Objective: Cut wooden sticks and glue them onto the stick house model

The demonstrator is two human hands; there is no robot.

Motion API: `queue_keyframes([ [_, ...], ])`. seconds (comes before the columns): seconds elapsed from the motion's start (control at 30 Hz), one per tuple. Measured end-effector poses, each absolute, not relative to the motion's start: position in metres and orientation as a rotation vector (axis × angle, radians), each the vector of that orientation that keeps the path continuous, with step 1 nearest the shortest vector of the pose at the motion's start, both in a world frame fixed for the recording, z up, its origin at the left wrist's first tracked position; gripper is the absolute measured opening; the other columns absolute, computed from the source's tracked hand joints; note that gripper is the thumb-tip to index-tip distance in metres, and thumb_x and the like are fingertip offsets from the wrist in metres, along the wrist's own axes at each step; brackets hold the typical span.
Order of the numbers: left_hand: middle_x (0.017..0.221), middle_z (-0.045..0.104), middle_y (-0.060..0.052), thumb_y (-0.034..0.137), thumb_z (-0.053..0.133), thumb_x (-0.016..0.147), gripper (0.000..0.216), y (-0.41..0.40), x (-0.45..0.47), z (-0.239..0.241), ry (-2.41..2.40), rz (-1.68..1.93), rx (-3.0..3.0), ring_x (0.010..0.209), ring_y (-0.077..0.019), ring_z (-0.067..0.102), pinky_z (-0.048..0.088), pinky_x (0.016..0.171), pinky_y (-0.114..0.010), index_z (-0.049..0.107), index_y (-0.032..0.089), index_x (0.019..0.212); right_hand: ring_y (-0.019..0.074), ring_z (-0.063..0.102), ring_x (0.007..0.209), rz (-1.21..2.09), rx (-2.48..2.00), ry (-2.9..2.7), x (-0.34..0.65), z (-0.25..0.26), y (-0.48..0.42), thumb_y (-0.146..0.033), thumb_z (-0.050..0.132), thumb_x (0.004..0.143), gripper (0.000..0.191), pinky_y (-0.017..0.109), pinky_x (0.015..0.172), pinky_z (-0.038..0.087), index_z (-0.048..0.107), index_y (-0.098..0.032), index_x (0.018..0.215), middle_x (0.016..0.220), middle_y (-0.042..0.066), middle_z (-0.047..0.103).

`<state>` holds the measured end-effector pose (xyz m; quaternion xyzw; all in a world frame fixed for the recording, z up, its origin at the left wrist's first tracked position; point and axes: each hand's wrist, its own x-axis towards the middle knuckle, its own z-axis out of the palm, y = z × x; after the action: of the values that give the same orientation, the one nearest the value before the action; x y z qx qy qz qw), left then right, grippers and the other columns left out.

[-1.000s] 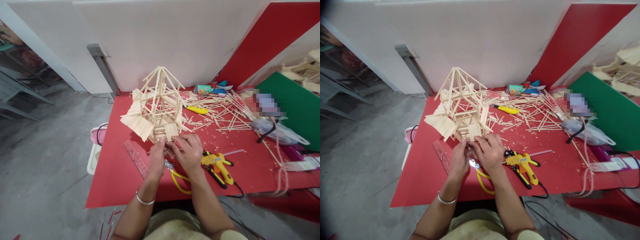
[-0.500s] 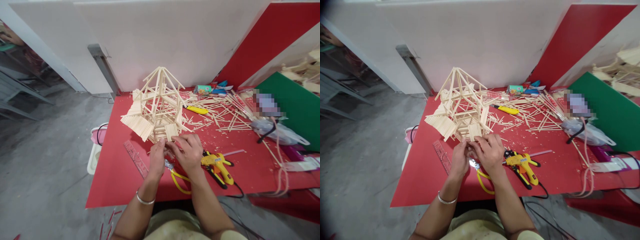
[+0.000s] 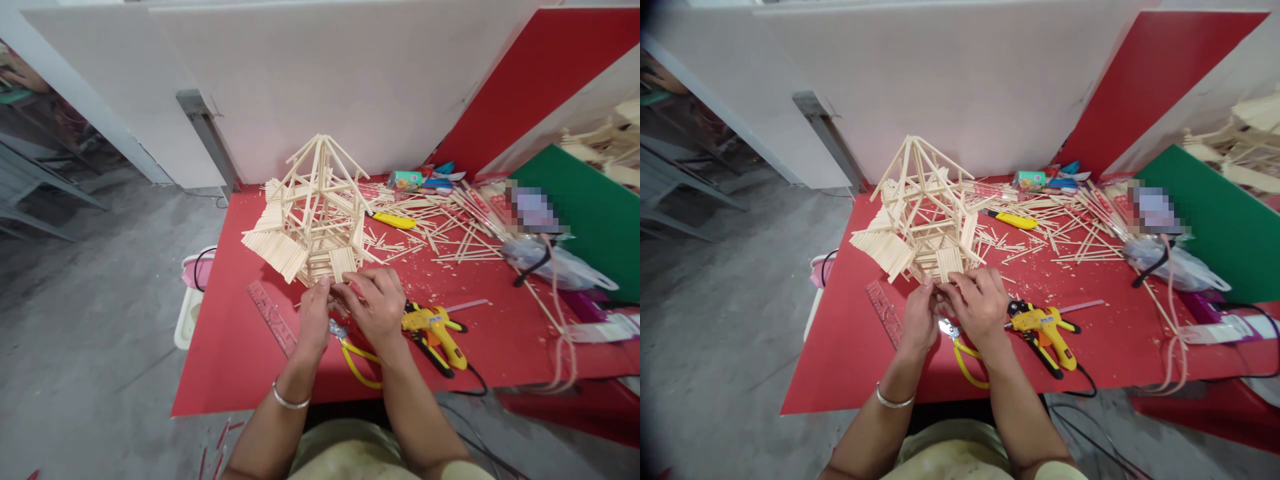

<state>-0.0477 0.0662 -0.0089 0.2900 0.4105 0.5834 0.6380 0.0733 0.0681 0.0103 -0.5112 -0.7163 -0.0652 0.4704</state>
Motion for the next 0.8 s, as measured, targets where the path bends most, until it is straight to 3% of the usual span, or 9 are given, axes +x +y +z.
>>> queue_keyframes([
  [0.8, 0.071, 0.070, -0.006, 0.059, 0.062, 0.088, 0.048, 0.0660, -0.0478, -0.0082, 0.963, 1.310, 0.668, 0.055, -0.0141, 0.062, 0.048, 0.049, -0.024, 0.070, 0.012, 0.085, 0.0201, 0.058, 0.084, -0.168, -1.252, -1.762, 0.0738, 0.0100, 0.0683, -0.028, 0.075, 0.087, 0.016, 0.036, 0.079, 0.049, 0.074, -0.024, 0.102, 0.090, 0.005, 0.068],
])
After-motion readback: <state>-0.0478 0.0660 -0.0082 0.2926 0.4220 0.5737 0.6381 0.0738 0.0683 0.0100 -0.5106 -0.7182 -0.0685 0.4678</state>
